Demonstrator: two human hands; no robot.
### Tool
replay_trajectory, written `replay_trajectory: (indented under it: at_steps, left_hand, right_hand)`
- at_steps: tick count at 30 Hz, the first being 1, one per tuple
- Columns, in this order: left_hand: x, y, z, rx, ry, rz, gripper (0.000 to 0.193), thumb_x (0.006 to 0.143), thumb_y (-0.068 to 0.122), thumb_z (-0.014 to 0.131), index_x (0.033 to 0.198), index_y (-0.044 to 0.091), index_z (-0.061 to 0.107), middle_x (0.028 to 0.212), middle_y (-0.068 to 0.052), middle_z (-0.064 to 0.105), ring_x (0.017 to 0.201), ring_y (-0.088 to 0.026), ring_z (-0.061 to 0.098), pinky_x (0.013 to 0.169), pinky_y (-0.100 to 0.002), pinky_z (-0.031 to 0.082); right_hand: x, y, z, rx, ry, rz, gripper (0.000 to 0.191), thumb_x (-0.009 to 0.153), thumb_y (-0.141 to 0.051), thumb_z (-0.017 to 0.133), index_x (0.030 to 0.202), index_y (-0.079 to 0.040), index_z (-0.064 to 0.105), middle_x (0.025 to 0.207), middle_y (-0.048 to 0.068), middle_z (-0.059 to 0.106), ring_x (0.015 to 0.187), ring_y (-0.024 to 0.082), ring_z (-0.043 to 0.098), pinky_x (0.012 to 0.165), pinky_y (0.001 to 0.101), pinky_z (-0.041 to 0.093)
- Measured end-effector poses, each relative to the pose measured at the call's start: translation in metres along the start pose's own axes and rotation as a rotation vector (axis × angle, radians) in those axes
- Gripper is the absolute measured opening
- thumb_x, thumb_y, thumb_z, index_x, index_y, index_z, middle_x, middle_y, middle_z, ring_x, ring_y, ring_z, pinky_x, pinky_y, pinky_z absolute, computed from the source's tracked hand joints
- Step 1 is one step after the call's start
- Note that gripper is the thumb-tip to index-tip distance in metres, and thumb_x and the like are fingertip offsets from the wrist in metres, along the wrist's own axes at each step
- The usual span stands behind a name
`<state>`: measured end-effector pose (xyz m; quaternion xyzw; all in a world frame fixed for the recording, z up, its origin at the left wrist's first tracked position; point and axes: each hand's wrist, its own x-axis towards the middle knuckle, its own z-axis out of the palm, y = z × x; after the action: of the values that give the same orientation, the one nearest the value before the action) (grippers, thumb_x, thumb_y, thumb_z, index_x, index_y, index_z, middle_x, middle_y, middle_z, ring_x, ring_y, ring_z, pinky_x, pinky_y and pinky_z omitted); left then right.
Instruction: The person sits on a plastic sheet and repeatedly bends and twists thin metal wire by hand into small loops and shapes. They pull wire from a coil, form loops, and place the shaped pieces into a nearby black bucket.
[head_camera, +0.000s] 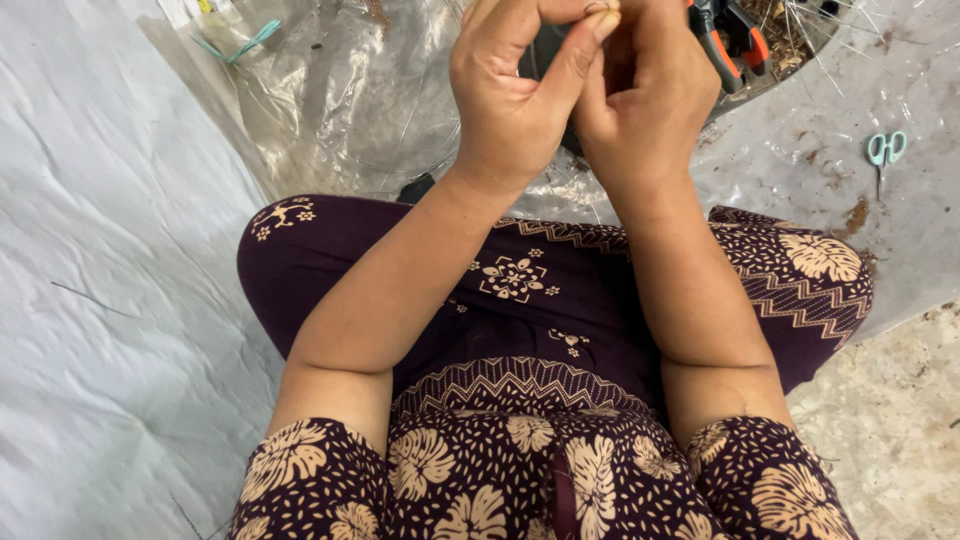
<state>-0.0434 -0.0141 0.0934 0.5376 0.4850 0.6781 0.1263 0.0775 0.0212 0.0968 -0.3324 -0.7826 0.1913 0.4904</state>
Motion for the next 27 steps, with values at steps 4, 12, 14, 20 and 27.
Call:
replay_trajectory:
  at_steps: [4,12,14,20,27]
  left_hand:
    - [0.002,0.0,-0.003,0.138,-0.01,0.06,0.007,0.097,0.017,0.08,0.098,0.016,0.073,0.097,0.008,0.073,0.09,-0.009,0.066,0.095,-0.03,0.043]
    - [0.003,-0.007,-0.005,0.046,0.015,0.008,0.007,0.097,0.016,0.079,0.101,0.012,0.074,0.095,0.002,0.073,0.087,-0.012,0.067,0.087,-0.029,0.049]
    - [0.004,-0.009,-0.006,-0.068,-0.011,-0.034,0.005,0.1,0.014,0.077,0.103,0.011,0.074,0.095,0.001,0.074,0.084,-0.011,0.07,0.08,-0.027,0.053]
    - [0.006,-0.011,-0.012,-0.24,-0.093,-0.089,0.006,0.104,0.013,0.075,0.109,0.009,0.075,0.096,0.0,0.076,0.087,-0.009,0.073,0.079,-0.023,0.059]
    - [0.012,-0.009,-0.023,-0.283,-0.231,-0.096,0.007,0.107,0.013,0.074,0.111,0.008,0.076,0.098,-0.001,0.078,0.091,-0.008,0.074,0.083,-0.022,0.06]
  right_hand:
    - [-0.001,0.008,-0.004,0.118,-0.093,0.092,0.003,0.108,0.002,0.061,0.11,0.004,0.062,0.082,0.009,0.063,0.069,0.013,0.059,0.064,0.0252,0.045]
    - [0.0,0.028,-0.009,0.836,-0.257,0.459,0.008,0.113,-0.001,0.056,0.114,0.005,0.061,0.095,0.008,0.069,0.08,0.015,0.068,0.074,0.0271,0.057]
    - [0.003,0.028,-0.013,0.976,-0.298,0.513,0.017,0.109,-0.005,0.05,0.118,0.003,0.061,0.103,0.009,0.071,0.088,0.017,0.073,0.081,0.0303,0.064]
    - [0.01,0.036,-0.026,1.196,-0.481,0.559,0.019,0.121,-0.012,0.049,0.126,0.003,0.06,0.118,0.012,0.07,0.108,0.022,0.073,0.091,0.0352,0.064]
    - [0.012,0.043,-0.038,1.041,-0.526,0.475,0.016,0.118,-0.011,0.061,0.128,0.001,0.059,0.126,0.011,0.069,0.113,0.02,0.073,0.099,0.0308,0.062]
